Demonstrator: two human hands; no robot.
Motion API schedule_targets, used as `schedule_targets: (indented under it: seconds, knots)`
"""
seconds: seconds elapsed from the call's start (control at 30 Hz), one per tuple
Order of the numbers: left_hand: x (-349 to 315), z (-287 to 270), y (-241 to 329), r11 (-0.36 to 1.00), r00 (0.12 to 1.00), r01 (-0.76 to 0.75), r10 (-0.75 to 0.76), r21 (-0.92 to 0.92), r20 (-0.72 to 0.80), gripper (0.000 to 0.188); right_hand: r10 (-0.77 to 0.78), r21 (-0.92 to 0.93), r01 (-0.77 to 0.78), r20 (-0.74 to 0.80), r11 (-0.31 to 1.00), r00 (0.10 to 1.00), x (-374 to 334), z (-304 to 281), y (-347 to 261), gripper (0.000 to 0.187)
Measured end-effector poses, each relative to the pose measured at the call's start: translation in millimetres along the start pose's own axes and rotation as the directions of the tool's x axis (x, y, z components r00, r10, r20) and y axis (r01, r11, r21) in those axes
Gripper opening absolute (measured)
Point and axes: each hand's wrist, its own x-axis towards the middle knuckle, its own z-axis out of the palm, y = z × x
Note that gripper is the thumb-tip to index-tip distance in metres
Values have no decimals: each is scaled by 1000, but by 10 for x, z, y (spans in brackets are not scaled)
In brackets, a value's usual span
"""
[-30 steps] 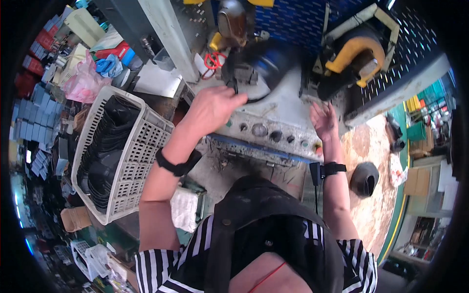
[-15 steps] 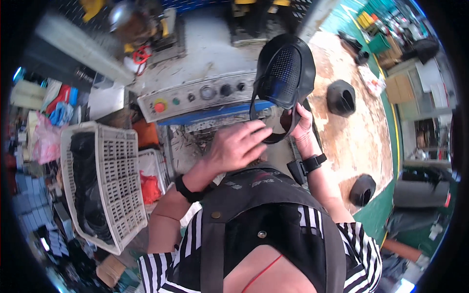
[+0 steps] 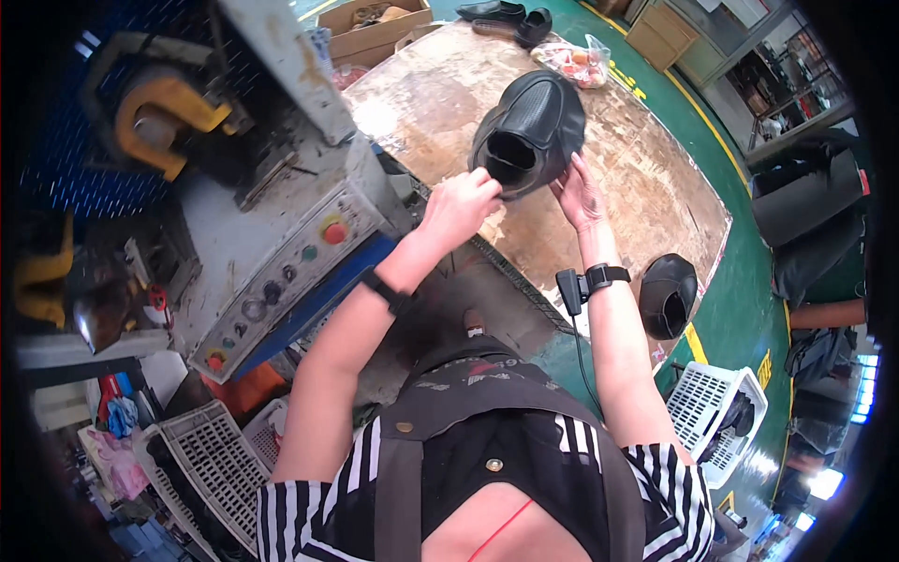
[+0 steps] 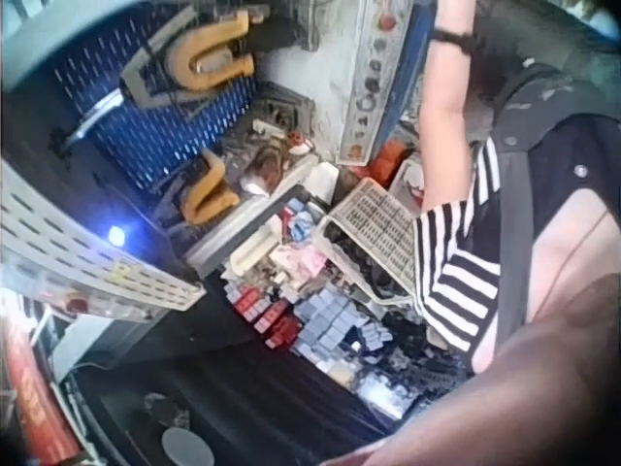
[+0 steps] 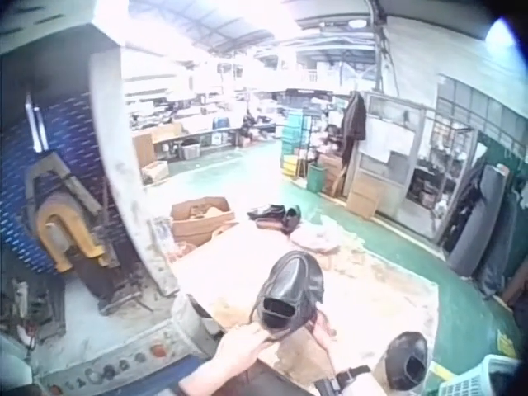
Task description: Placing shoe uppers onto an industrial shaping machine and removing them after processing.
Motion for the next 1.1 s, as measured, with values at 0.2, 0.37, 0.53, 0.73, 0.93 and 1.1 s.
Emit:
schedule_targets:
  seconds: [0.2, 0.37, 0.53, 0.73, 0.93, 1.1]
  knots:
    - [515, 1004, -570, 938, 937, 344, -340, 37, -77, 46, -128, -606, 78, -39, 791, 991, 222, -420, 63, 68]
    - [41, 751, -391, 942, 942, 312, -323, -121, -90, 57, -266, -891, 453, 445, -34, 855, 615, -6, 441, 63]
    - [-1548, 149, -141, 842, 839, 534, -539, -77, -73, 38, -341, -684, 588, 727, -432, 595, 756, 68, 773, 39]
    - [-3761, -1609, 722, 447, 360, 894, -734, -12, -576, 28, -289, -641, 452, 723, -621, 627, 723, -34, 647, 52]
    - [-5847, -3482, 2529, -172, -51, 985, -452, 30, -891, 27, -294, -513, 828, 846, -226, 444, 31, 966, 1680, 36]
    - [-7194, -4275, 3155, -452, -186, 784, -825, 426, -534, 33, 138, -515, 756, 852, 405, 506, -1198, 2052, 3177, 37]
